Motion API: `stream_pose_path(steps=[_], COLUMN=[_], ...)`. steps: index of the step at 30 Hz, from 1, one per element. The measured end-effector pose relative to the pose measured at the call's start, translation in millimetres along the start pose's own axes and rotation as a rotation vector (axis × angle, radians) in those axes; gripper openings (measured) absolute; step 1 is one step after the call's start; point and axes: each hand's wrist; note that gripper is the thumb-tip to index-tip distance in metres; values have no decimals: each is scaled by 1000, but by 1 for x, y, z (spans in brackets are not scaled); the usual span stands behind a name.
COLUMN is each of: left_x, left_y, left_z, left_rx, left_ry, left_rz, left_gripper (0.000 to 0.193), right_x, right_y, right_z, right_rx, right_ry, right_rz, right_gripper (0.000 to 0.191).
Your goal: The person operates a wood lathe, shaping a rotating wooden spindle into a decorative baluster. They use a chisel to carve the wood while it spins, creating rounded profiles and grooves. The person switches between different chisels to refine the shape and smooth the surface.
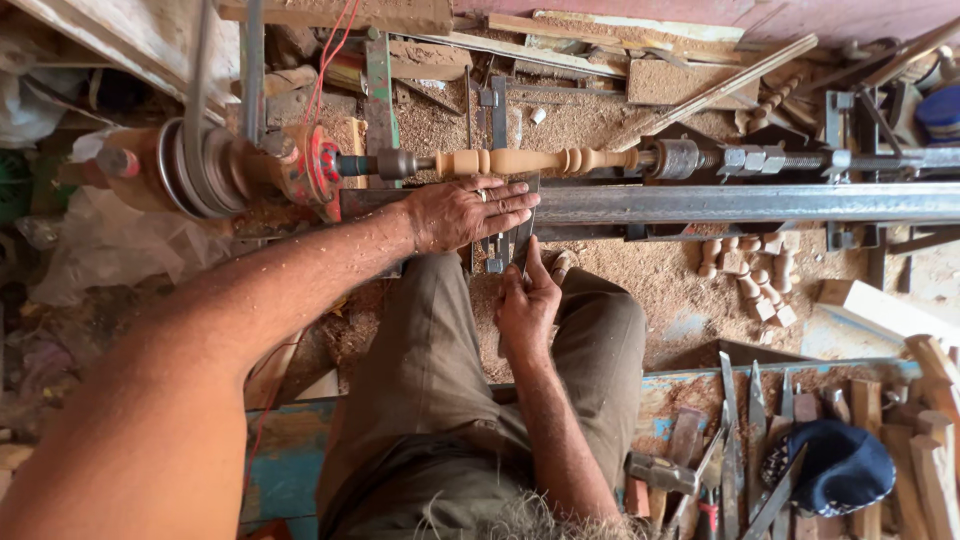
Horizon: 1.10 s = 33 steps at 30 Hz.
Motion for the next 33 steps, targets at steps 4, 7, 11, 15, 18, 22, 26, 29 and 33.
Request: stream_pose_path(steps=[4,7,11,15,18,22,26,29,33], left_x=[2,4,7,8,9,10,11,11,10], left_y=[-6,-8,-7,-5,-5,-6,-5,-4,-5], left_z=[6,9,12,15,17,20,22,22,23], left_rx=[-85,-116,-108,-109,-86,-118,-130,-92,-68], left_ry=[-16,-26,-29,-54,-69,-80,-82,-82,-65], left_rz=[-37,-23,-16,-25,-40,-3,8,9,-37], left_gripper=[71,77,80,83,82,83,80,78,73], right_x=[-3,-2,-3,-4,-3,-4,-6,-7,-9], right_y=[-2,-3,-5,-6,-6,-7,-8,-7,-4], right_z=[3,3,3,6,7,6,6,5,5], right_rx=[-9,3,12,9,14,21,13,23,42], right_ry=[-11,3,27,25,24,39,18,37,53], right_rz=[47,40,32,26,52,66,64,61,59], right_gripper=[62,62,62,62,62,64,64,64,62])
Point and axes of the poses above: each hand's wrist, its own z-axis towards the middle knuckle, its own y-axis out of the palm, x = y × z
